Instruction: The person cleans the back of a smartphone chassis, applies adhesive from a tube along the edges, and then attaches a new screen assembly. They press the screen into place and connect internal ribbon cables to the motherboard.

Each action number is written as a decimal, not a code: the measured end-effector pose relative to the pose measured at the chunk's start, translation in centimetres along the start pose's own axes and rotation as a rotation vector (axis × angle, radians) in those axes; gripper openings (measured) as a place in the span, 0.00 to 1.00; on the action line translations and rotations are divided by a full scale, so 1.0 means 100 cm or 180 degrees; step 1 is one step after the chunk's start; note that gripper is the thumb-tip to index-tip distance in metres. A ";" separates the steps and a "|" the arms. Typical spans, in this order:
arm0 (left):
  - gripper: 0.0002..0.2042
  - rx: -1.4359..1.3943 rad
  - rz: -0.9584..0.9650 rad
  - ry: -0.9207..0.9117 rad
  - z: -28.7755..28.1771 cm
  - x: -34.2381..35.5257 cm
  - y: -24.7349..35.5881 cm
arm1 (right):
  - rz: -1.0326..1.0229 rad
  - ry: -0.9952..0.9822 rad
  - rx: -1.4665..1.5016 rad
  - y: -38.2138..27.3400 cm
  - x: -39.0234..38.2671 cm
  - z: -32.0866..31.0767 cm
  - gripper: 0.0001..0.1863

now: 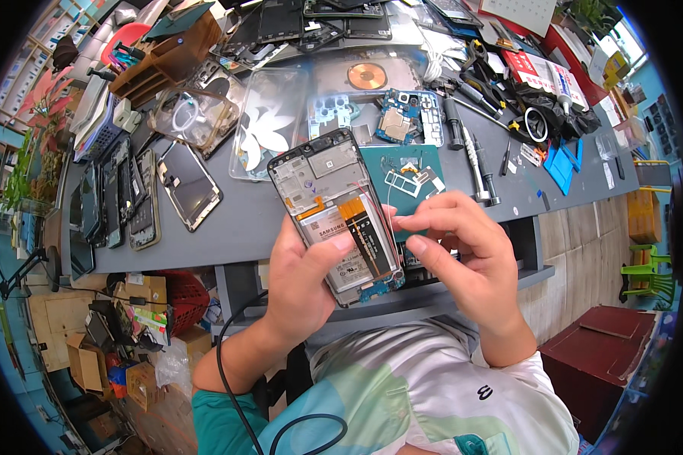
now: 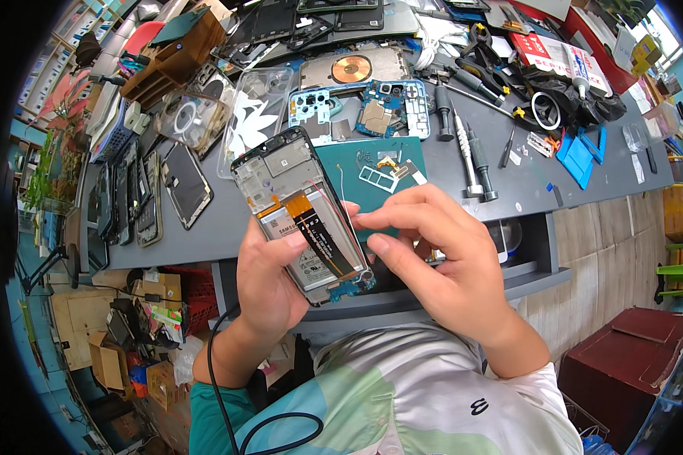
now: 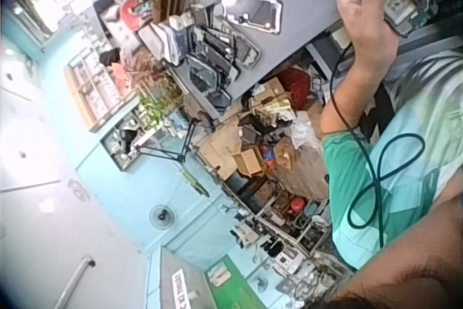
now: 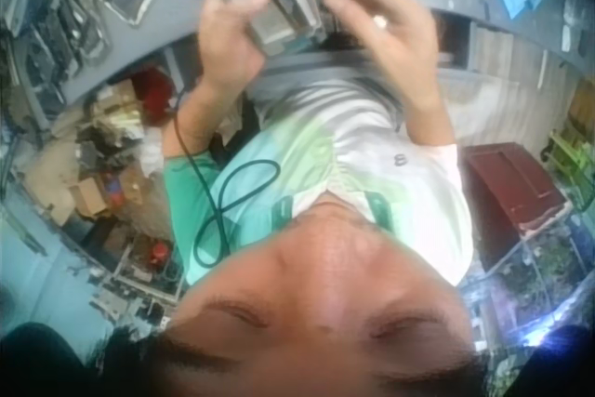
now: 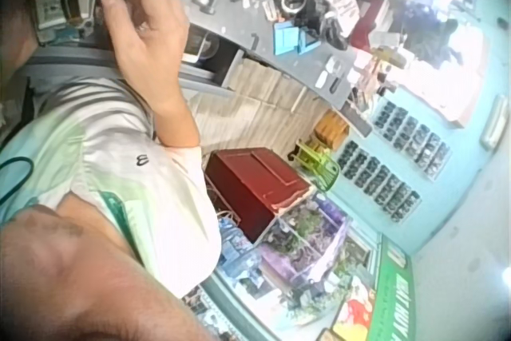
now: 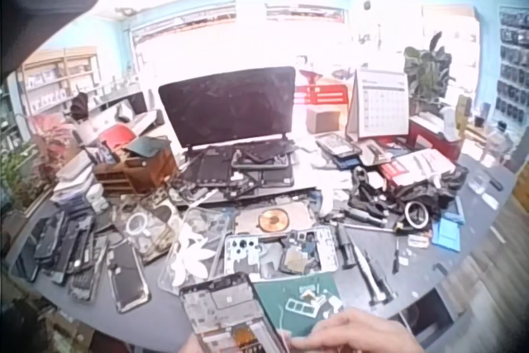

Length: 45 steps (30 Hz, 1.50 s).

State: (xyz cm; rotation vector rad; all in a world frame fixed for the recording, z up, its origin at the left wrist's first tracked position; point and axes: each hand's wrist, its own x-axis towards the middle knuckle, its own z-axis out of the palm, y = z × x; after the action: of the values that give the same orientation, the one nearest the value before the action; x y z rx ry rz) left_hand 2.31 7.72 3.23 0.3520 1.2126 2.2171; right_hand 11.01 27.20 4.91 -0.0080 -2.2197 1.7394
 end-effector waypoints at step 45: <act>0.25 0.0390 0.0275 -0.0115 -0.008 -0.005 -0.010 | -0.0003 -0.0284 0.0110 -0.003 0.007 0.003 0.20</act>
State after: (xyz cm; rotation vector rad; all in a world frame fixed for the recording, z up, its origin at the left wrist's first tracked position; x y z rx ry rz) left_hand 2.68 7.34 1.97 0.5000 1.3402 2.2042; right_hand 10.37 26.99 5.30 0.0802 -2.2509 1.8106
